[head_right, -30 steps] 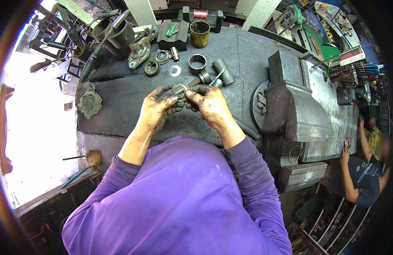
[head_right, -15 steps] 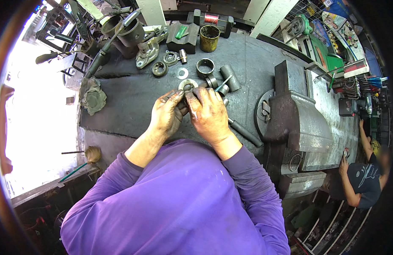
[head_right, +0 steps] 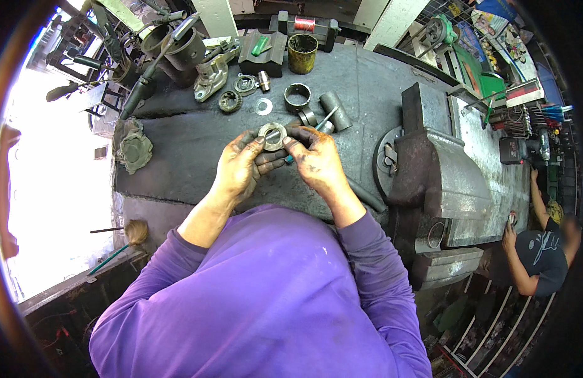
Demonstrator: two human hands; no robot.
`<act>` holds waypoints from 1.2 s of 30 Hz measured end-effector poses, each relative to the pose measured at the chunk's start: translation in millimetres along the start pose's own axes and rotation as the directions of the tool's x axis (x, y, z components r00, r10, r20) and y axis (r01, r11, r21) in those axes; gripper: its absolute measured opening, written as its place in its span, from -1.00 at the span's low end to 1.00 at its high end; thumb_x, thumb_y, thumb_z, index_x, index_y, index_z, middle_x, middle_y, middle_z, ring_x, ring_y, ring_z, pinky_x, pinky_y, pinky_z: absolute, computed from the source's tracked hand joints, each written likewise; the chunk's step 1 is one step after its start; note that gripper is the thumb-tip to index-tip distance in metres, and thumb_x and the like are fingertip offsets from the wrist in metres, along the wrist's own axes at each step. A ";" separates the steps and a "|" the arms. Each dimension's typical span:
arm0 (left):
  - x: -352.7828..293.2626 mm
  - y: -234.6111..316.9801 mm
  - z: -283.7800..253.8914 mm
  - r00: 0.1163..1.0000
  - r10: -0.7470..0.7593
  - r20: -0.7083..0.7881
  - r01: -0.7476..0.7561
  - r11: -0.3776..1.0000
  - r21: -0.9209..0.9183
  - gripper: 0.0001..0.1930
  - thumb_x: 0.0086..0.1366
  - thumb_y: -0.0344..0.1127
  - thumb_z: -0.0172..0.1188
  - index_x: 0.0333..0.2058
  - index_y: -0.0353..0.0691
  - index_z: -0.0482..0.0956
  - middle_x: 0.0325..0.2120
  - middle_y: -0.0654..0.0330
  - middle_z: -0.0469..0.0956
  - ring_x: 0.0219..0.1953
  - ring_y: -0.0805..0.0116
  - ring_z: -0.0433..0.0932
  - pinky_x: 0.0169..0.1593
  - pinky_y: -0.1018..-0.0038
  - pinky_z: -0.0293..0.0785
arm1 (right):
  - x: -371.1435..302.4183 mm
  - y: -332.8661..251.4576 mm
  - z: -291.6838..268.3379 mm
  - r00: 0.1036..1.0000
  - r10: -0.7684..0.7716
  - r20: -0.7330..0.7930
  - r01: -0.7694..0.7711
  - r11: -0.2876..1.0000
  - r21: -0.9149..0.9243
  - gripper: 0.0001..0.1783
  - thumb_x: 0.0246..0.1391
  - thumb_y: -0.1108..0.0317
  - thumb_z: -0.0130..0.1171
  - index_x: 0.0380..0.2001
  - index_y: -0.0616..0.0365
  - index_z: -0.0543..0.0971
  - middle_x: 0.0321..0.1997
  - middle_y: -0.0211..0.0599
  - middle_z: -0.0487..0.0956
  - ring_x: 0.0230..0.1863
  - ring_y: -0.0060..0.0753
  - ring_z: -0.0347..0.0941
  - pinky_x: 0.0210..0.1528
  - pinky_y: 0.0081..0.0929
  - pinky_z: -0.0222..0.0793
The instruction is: The person retrieves a cylindrical metal part from a press, then uses a screwdriver and hammer to separate and assemble small components on a workbench. The person repeatedly hammers a bearing into a housing and inspects the assembled part.
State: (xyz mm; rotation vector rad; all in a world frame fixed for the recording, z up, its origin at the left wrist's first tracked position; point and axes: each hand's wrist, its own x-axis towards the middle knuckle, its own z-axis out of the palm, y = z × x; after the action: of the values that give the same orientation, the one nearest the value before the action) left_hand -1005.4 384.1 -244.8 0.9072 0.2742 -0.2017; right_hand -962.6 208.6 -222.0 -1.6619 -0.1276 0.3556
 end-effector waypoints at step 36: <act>6.9 4.0 -8.7 0.991 -0.044 -0.129 0.064 0.985 0.158 -0.80 0.45 -0.43 0.25 -0.03 -0.39 0.56 -0.20 0.03 0.71 -0.21 0.19 0.76 -0.11 0.31 0.75 | -13.5 19.2 -22.8 0.883 -0.465 -0.069 0.354 0.755 -0.552 -0.83 0.24 0.45 0.31 -0.15 0.26 0.60 -0.08 -0.16 0.60 -0.14 -0.19 0.62 -0.13 -0.28 0.54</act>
State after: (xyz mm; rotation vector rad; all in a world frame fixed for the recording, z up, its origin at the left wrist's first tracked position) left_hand -999.0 393.1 -249.1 1.0758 0.4037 -0.2198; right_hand -970.7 180.6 -236.8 -2.1389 -0.4686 -0.2180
